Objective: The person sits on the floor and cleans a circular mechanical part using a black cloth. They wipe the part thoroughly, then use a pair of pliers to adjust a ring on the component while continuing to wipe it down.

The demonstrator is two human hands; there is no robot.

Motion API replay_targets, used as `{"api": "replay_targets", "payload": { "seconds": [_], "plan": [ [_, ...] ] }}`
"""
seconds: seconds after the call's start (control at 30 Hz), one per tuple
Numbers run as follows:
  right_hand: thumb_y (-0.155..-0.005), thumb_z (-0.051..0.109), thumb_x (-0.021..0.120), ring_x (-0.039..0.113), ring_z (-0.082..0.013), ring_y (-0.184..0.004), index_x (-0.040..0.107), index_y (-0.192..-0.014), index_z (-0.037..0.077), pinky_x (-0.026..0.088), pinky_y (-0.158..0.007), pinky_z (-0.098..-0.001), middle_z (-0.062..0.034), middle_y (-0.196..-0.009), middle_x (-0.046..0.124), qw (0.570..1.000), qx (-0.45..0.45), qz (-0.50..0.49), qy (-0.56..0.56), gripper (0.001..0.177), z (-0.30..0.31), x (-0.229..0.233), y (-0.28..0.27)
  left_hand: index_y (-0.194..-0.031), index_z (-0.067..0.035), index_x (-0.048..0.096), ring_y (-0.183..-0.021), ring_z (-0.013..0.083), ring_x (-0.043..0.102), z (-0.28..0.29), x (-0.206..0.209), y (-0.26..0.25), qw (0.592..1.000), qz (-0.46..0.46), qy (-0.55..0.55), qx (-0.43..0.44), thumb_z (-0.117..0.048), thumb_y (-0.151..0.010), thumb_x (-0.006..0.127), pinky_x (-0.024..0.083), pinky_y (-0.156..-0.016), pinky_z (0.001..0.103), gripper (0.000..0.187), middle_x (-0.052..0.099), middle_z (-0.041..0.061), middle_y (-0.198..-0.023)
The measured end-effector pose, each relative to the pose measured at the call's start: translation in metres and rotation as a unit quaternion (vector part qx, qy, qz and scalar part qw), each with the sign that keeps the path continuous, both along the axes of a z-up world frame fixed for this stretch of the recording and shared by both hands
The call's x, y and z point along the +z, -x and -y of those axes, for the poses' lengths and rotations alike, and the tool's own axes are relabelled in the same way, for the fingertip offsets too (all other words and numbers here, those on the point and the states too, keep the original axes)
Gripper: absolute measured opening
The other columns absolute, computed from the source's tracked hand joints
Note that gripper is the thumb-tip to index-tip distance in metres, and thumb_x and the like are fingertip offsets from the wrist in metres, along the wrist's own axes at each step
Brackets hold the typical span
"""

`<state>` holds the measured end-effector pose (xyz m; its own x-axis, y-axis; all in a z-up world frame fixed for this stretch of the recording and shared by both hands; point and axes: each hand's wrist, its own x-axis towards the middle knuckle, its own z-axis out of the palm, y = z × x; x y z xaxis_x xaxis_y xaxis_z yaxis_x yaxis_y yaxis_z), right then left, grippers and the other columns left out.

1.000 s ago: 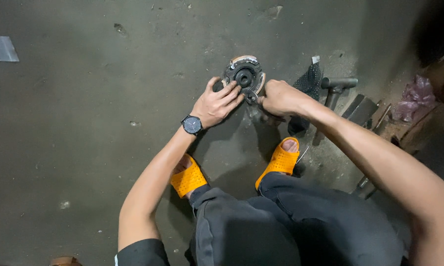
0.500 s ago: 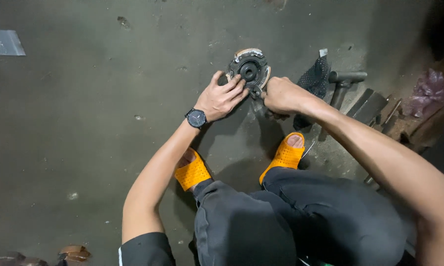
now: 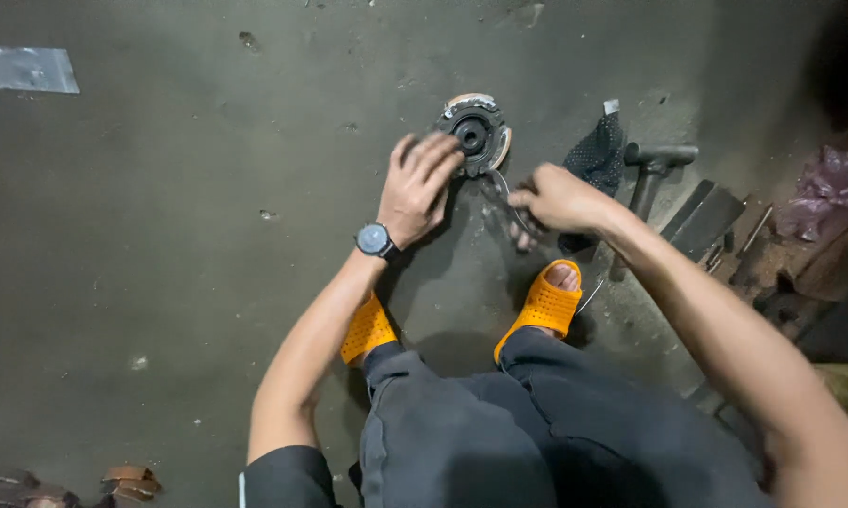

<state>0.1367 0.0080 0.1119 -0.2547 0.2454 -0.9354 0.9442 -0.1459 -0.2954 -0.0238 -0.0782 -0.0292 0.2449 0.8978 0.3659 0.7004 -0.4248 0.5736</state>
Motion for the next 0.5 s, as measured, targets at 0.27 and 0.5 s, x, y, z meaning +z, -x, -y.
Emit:
{"api": "replay_targets", "payload": {
  "seconds": [0.27,0.5],
  "plan": [
    [-0.093,0.015,0.046,0.067,-0.0355,-0.059,0.055,-0.086,-0.010,0.054,-0.050,-0.0397,-0.0286,-0.069,0.062,0.956,-0.274,-0.037,0.096,0.027,0.035,0.004,-0.083,-0.141,-0.002,0.014,-0.128,0.0360,0.033,-0.038,0.029,-0.063,0.927,-0.182,0.277,0.173,-0.059,-0.067,0.079,0.018,-0.105,0.061,0.114,0.029,0.028,-0.136],
    [-0.097,0.012,0.038,0.067,-0.0274,-0.059,0.048,-0.078,-0.003,0.054,-0.054,-0.0351,-0.0211,-0.076,0.069,0.959,-0.267,-0.020,0.092,0.026,0.025,-0.007,-0.062,-0.144,-0.010,0.020,-0.136,0.0364,0.008,-0.063,0.048,-0.010,0.934,-0.264,0.192,-0.145,-0.014,-0.067,0.064,0.018,-0.101,0.066,0.088,0.010,0.020,-0.147]
  ]
}}
